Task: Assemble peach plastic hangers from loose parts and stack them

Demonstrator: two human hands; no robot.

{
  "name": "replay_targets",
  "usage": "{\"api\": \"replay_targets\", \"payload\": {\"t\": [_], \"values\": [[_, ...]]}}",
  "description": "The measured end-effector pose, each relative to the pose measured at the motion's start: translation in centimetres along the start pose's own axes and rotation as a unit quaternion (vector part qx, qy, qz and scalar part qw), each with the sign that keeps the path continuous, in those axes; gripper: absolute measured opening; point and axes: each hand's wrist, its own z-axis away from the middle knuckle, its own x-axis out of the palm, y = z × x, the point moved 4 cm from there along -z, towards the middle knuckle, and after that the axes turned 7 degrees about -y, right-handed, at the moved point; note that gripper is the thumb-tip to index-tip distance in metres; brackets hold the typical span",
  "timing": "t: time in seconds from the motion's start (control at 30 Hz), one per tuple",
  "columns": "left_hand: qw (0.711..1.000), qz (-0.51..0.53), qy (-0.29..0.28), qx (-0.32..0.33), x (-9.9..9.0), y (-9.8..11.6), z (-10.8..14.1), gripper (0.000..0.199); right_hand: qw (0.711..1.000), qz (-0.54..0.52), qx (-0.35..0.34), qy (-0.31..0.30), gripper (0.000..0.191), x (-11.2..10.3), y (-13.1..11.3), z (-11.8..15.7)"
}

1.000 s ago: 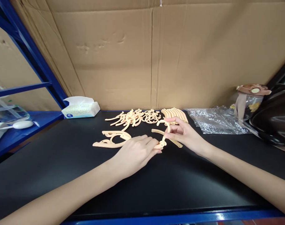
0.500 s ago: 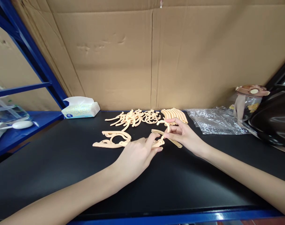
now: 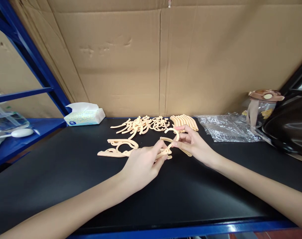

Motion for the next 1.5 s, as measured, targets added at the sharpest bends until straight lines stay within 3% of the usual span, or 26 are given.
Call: {"api": "replay_targets", "payload": {"t": [0.47, 0.87, 0.97, 1.13, 1.5], "values": [[0.997, 0.061, 0.031, 0.031, -0.3, -0.2, 0.0, 0.009, 1.000, -0.008, 0.010, -0.001, 0.042, -0.1, 0.1, -0.1], [0.993, 0.114, -0.009, -0.017, 0.0, -0.9, -0.1, 0.014, 1.000, 0.011, -0.020, -0.005, 0.038, 0.1, 0.4, 0.1], [0.975, 0.211, -0.056, -0.034, 0.2, -1.5, -0.3, 0.022, 0.999, 0.040, -0.035, -0.006, 0.038, 0.3, 0.2, 0.2], [0.906, 0.391, -0.144, -0.082, 0.6, -1.7, -0.4, 0.027, 0.996, 0.074, -0.051, -0.027, 0.039, 0.7, -0.3, 0.4], [0.860, 0.483, -0.141, -0.085, 1.4, -1.6, -0.3, 0.025, 0.992, 0.098, -0.067, -0.046, 0.037, 0.4, -1.0, 0.6]]}}
